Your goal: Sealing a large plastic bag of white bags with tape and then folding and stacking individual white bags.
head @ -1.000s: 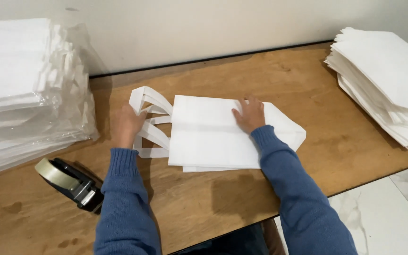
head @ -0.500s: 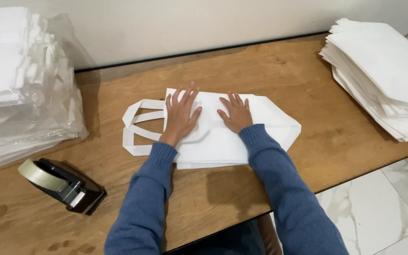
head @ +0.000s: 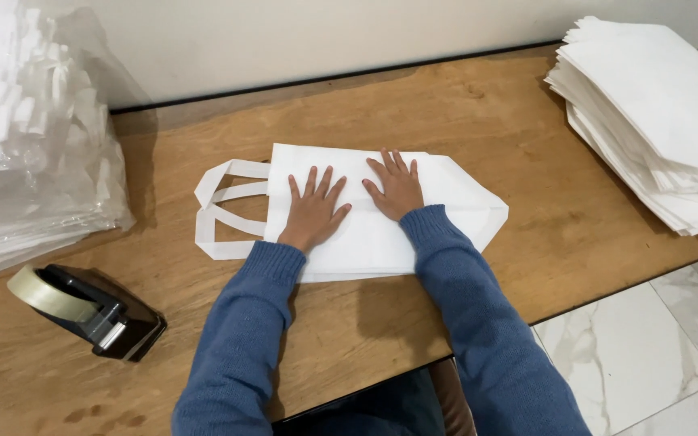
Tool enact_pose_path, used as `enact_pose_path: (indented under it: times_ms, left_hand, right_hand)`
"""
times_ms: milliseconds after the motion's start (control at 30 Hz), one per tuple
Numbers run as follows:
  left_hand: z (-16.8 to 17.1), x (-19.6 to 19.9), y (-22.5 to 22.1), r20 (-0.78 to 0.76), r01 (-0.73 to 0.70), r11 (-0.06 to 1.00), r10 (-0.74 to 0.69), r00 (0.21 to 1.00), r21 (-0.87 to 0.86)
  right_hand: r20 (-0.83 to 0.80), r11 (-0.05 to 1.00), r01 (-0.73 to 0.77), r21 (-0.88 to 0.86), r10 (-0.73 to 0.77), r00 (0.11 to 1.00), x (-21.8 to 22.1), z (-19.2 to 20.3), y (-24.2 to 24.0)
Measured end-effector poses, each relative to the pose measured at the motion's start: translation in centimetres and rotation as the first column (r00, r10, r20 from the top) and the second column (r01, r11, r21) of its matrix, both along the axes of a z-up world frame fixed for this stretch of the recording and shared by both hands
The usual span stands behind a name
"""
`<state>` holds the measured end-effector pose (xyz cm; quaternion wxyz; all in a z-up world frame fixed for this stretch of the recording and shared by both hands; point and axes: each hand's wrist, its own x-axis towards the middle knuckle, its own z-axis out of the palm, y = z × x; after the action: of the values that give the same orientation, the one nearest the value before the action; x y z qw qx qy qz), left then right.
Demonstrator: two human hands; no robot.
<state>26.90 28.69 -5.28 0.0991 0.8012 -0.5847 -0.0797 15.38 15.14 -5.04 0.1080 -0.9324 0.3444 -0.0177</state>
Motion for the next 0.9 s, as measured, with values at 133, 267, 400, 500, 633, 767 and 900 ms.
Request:
enact_pose_path:
  times_ms: [133, 267, 400, 500, 633, 767, 900]
  left_hand:
    - [-0.3, 0.2, -0.3, -0.019, 0.001, 1.000, -0.001, 1.000, 0.004]
    - [0.1, 0.2, -0.3, -0.041, 0.007, 1.000, -0.006, 0.999, 0.021]
    - [4.8, -1.1, 0.1, -0.082, 0.019, 0.999, -0.016, 0.996, 0.033]
    - [9.8, -2.3, 1.1, -0.061, 0.056, 0.997, -0.053, 0.997, 0.048]
    - [13.4, -3.3, 1.6, -0.057, 0.130, 0.991, -0.131, 0.990, -0.012]
    - [12.9, -4.3, -0.3, -0.149, 0.192, 0.976, -0.206, 0.967, -0.105]
    - [10.3, -6.9, -3.8, -0.276, 0.286, 0.957, -0.287, 0.917, -0.045]
  right_hand:
    - [0.004, 1.000, 0.005, -0.002, -0.005, 1.000, -0.1, 0.0, 0.1]
    - [0.075, 1.000, -0.002, 0.010, 0.001, 0.997, -0.2, -0.3, -0.2]
    - [0.322, 0.994, -0.004, 0.113, -0.033, 0.946, -0.5, -1.2, -1.3]
    - [0.454, 0.992, 0.005, 0.123, -0.061, 0.889, -2.1, -0.3, -1.8]
    - [0.522, 1.000, 0.005, 0.003, -0.006, 0.853, -4.4, -1.1, -4.6]
    - [0.410, 0.996, 0.078, -0.033, -0.058, 0.910, -6.5, -0.7, -6.0]
    - [0.200, 0.988, 0.151, -0.045, -0.139, 0.970, -8.4, -0.9, -7.2]
